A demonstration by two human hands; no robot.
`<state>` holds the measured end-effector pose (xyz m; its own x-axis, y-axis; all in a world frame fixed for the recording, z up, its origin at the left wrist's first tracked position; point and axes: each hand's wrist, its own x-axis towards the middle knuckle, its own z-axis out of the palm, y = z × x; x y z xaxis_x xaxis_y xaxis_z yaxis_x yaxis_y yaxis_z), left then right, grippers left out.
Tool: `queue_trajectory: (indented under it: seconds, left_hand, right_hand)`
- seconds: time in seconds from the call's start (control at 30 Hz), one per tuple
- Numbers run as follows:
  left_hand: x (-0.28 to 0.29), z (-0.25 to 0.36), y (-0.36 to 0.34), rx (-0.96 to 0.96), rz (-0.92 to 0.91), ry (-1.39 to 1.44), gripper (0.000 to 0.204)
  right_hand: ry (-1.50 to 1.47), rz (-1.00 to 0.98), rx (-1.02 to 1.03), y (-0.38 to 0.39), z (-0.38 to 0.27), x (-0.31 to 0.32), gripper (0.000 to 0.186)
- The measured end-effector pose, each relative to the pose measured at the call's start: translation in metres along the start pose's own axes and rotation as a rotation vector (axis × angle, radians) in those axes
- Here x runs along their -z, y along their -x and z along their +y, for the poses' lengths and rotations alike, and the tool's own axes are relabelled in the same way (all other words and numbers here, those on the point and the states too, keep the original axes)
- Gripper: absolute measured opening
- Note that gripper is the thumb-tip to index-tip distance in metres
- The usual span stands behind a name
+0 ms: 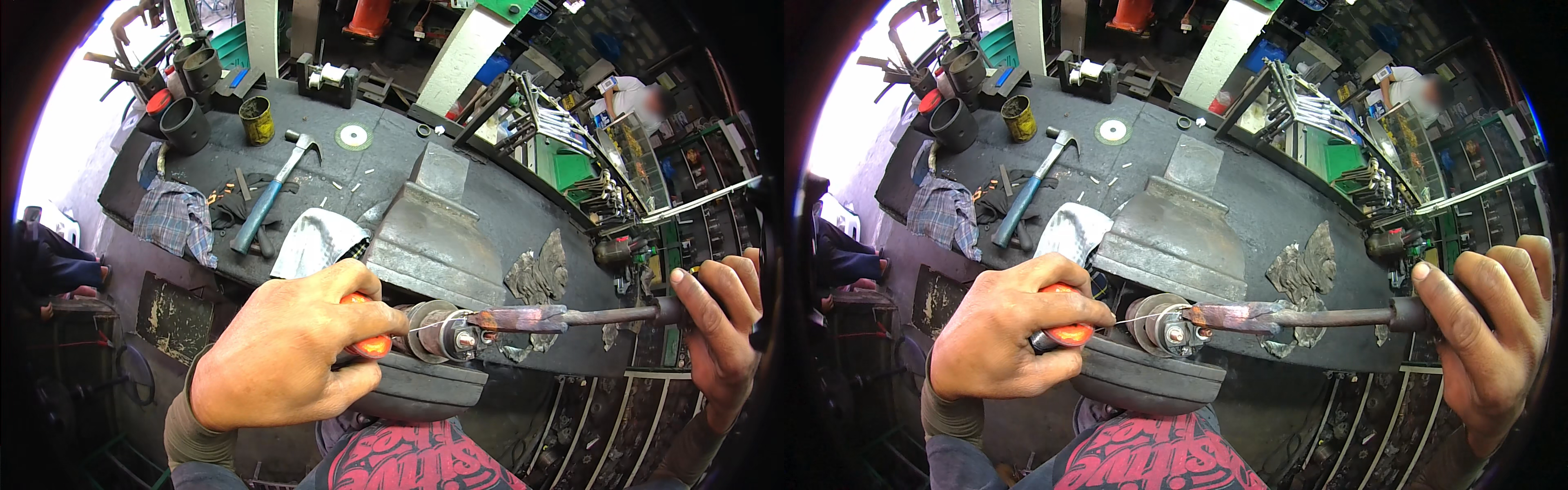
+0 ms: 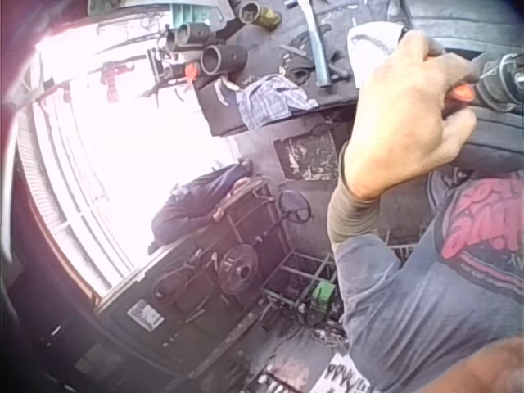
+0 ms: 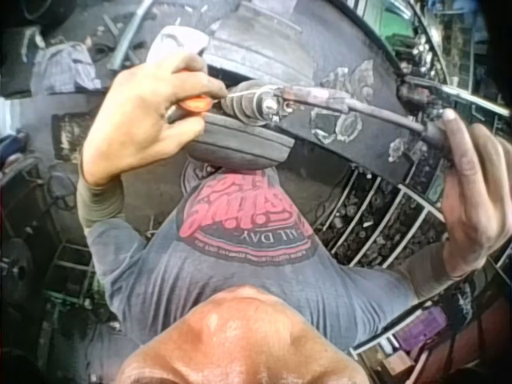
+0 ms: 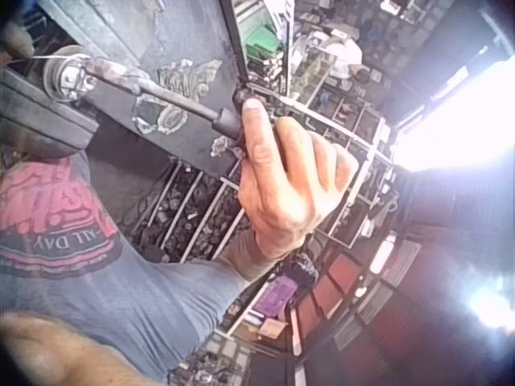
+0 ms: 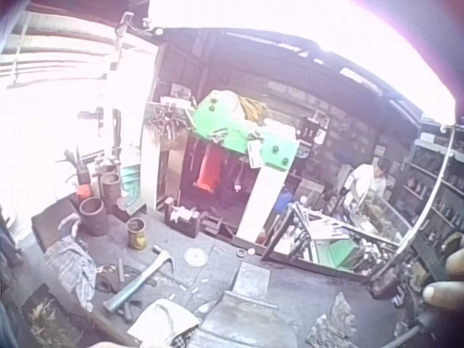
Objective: The person cleans a metal part with a cloth, then uses a soldering iron and solder wire to apply solder to a cylindrical metal component clamped in a vise. The person repeatedly heats and applies solder to the same area.
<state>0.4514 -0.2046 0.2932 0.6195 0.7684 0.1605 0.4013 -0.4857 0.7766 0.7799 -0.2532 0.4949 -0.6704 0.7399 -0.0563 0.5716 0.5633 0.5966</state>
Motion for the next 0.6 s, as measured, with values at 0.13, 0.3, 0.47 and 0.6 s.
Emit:
queue_trajectory:
  seconds: [0.13,0.3,0.47,0.6]
  left_hand:
    - [0.003,-0.004,0.002,-0.040,-0.033,0.005,0.037]
    - [0.003,-0.004,0.005,-0.025,-0.024,0.015,0.036]
    - [-0.001,0.000,0.005,0.024,0.052,0.026,0.040]
    - [-0.001,0.000,0.005,0.029,0.056,0.032,0.040]
  right_hand:
    - [-0.007,0.038,0.019,-0.004,0.000,0.000,0.050]
    - [-0.013,0.025,0.014,-0.007,-0.001,0.001,0.050]
    - [-0.020,0.066,0.006,-0.002,0.000,-0.003,0.050]
    - [-0.047,0.089,-0.036,0.008,0.004,-0.006,0.053]
